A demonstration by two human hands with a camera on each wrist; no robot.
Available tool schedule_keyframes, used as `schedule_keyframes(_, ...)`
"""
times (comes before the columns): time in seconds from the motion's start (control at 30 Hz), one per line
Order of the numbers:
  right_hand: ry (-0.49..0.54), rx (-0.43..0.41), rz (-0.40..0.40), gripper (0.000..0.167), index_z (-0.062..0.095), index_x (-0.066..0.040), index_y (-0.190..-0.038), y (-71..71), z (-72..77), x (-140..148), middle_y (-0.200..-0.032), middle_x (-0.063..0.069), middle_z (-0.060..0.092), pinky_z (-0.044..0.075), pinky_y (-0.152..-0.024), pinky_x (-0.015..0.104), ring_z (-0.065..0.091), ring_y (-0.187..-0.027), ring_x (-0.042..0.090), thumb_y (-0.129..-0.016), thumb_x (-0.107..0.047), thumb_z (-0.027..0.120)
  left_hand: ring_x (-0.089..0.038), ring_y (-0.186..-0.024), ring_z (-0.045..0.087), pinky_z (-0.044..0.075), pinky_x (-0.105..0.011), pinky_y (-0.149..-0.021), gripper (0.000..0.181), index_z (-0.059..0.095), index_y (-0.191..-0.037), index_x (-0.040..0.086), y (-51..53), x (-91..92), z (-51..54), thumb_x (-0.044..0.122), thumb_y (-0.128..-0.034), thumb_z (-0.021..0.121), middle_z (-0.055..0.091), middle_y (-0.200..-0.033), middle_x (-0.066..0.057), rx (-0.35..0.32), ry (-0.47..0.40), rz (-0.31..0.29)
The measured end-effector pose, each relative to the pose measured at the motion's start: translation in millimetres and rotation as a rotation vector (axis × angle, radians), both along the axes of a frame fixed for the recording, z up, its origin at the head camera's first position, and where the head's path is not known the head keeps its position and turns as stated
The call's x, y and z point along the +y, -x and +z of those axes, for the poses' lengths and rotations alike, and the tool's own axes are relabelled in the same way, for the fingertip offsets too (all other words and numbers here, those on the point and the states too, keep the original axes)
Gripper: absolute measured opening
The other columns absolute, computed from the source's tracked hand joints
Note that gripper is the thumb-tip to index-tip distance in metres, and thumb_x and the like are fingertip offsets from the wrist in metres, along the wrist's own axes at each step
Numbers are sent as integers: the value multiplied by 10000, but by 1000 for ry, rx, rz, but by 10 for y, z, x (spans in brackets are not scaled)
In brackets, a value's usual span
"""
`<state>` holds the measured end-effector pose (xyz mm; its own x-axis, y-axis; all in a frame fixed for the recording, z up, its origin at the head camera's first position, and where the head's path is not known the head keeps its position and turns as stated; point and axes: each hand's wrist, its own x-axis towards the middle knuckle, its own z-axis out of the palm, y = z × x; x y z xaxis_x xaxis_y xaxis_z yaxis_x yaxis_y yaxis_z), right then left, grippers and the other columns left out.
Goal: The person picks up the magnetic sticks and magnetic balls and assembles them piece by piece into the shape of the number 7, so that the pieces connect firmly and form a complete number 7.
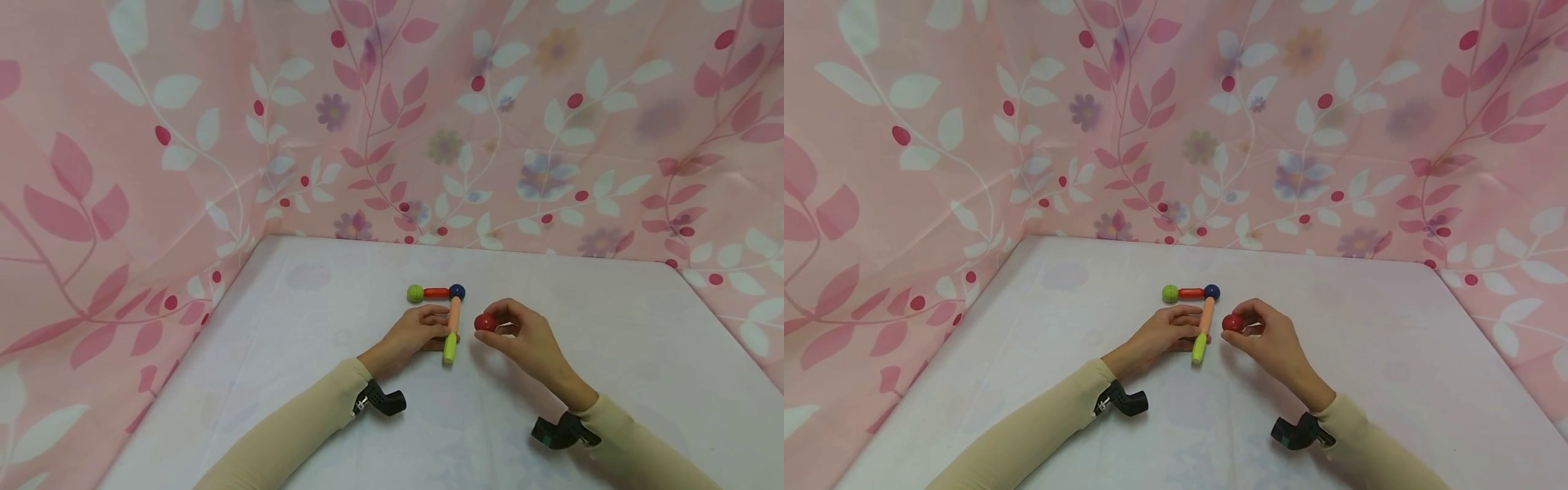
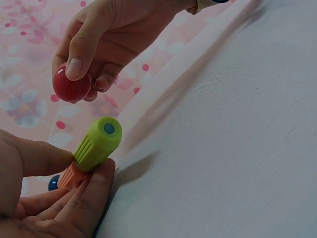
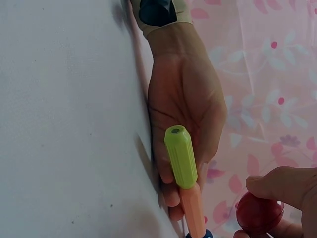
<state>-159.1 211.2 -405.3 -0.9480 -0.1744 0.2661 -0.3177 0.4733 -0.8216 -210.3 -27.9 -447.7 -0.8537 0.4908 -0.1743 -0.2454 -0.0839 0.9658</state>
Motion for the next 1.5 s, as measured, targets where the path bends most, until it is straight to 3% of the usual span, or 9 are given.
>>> schedule_keyframes(0.43,14,-6,50,346,674,-76,-1103,-141,-23,-138,-1030,50,694,596,-770,325,675,-854,228,-849,-155,896,-263,-1040,727,583,-365,-897,426,568,-1432,11,-4,-1,4,50,-1019,666,704,-1233,-90,5,8,0)
schedule_keyframes(0.93,47,37,146,360,678,-75,-1087,-237,-145,-295,-1027,22,686,608,-766,334,671,-843,202,-809,-31,901,-217,-1059,692,576,-352,-909,417,589,-1413,5,-3,15,-3,67,-1011,679,687,-1251,-81,1,42,33)
schedule_keyframes(1.5,28,52,190,396,661,-75,-1105,-336,-219,-407,-1030,2,674,610,-753,334,663,-843,177,-805,-82,920,-212,-1073,690,582,-358,-899,415,598,-1407,16,-14,7,11,57,-1004,687,704,-1240,-84,25,42,27)
